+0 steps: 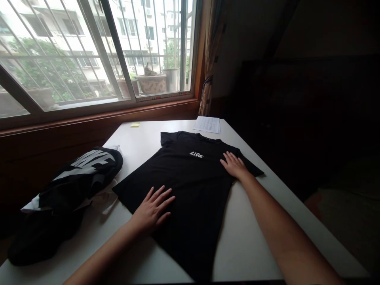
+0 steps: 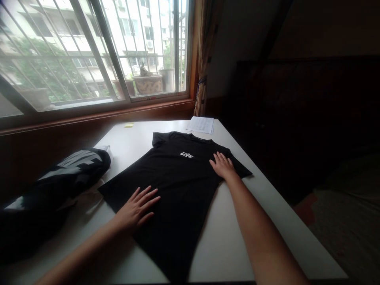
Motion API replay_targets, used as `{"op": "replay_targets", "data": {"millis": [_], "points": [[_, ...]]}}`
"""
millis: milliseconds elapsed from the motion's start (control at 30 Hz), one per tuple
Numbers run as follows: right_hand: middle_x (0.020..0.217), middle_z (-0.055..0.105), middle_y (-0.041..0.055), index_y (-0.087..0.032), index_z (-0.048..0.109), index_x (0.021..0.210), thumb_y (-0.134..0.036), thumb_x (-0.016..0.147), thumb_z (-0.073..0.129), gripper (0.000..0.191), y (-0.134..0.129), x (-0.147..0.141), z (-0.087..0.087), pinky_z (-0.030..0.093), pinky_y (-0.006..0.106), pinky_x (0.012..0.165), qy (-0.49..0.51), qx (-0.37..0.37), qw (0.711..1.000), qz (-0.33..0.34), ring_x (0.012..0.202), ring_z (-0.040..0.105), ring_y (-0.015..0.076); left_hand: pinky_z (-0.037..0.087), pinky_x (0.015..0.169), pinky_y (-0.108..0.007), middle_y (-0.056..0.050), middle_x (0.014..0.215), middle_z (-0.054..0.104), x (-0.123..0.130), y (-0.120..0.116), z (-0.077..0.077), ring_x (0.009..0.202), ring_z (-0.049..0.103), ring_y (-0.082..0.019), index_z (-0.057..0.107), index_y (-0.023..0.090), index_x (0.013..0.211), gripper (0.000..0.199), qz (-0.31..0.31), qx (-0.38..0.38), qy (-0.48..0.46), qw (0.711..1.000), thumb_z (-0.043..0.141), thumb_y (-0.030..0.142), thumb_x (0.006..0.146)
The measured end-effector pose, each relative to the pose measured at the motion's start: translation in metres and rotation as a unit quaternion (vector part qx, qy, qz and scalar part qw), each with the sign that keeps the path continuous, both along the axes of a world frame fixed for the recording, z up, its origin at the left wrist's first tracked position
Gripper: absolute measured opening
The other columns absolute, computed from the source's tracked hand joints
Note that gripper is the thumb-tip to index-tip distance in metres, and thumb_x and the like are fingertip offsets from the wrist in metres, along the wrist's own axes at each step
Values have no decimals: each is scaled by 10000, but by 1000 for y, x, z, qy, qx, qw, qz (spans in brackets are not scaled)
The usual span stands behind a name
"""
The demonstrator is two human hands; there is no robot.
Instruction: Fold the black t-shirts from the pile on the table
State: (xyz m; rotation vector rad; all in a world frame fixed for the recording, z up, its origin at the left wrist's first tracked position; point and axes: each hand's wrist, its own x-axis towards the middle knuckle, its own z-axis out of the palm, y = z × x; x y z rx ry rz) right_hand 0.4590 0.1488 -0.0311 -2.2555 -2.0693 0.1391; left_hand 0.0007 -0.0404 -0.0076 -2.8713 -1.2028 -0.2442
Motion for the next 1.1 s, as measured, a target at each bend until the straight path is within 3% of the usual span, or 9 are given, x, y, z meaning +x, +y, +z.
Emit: {"op": "replay_targets", "data": {"millis": [233, 433, 600, 700, 767, 867, 933, 1000, 1100], "points": [[1688, 217, 13, -249, 287, 1595, -539, 1015, 157, 662, -7, 24, 1, 169, 524, 1246, 14, 12, 1000, -2, 1547, 177, 232, 192, 1191, -679, -28, 1659, 284, -68, 14, -14, 1532, 227, -345, 290, 372, 1583, 565, 157, 7, 20, 987, 393, 499, 1043], [1685, 228, 20, -264, 301, 1590, -503, 1011, 190, 636, -9, 32, 6, 195, 577, 1224, 19, 6, 1000, -15, 1535, 211, 275, 156, 1189, -684, 1, 1670, 247, -89, 51, -11, 1546, 194, -314, 257, 405, 1584, 529, 153, -25, 43, 987, 313, 478, 1063], [1681, 242, 25, -251, 319, 1579, -504, 1011, 202, 633, -21, 34, 5, 204, 581, 1222, 16, 17, 999, -29, 1523, 231, 289, 169, 1157, -722, -29, 1657, 292, -106, 90, -5, 1537, 215, -343, 335, 379, 1563, 514, 174, -50, 61, 982, 296, 476, 1059], [1677, 253, 32, -227, 334, 1573, -511, 1012, 214, 640, -33, 35, 5, 210, 574, 1223, 15, 20, 999, -39, 1518, 239, 299, 193, 1151, -718, -60, 1634, 350, -106, 95, 1, 1518, 259, -360, 394, 331, 1542, 511, 191, -26, 42, 980, 333, 450, 1049], [1671, 270, 38, -224, 356, 1564, -517, 1008, 250, 637, -42, 36, 8, 233, 579, 1213, 15, 19, 999, -33, 1509, 255, 319, 244, 1160, -670, -89, 1599, 405, -96, 83, 7, 1482, 326, -354, 448, 286, 1507, 491, 183, 18, -5, 983, 371, 411, 1039], [1632, 352, 51, -230, 464, 1504, -472, 973, 414, 585, -61, 33, 18, 274, 538, 1208, 7, 61, 998, 19, 1479, 301, 340, 437, 1076, -485, -108, 1375, 595, -64, 45, 22, 1263, 538, -284, 623, 244, 1293, 350, 143, 47, -93, 984, 438, 353, 1018], [1530, 483, 78, -231, 590, 1388, -396, 939, 517, 483, -76, 23, 29, 316, 486, 1196, 24, 119, 988, 94, 1419, 385, 329, 517, 905, -393, -84, 1115, 673, -35, 9, 33, 1032, 605, -241, 687, 237, 1076, 247, 115, 12, -117, 986, 471, 338, 1013], [1332, 618, 95, -243, 692, 1218, -345, 933, 563, 329, -95, 5, 40, 407, 449, 1128, 79, 145, 966, 197, 1275, 521, 296, 519, 795, -351, -63, 991, 667, -5, -29, 41, 920, 596, -219, 683, 239, 980, 194, 91, -46, -115, 988, 517, 336, 1003], [1105, 679, 76, -247, 730, 1067, -327, 939, 621, 186, -124, -29, 53, 508, 396, 964, 172, 86, 918, 347, 1056, 620, 241, 518, 758, -342, -51, 956, 649, 31, -78, 44, 894, 583, -221, 667, 244, 959, 101, 76, -97, -108, 987, 659, 338, 924]]}}
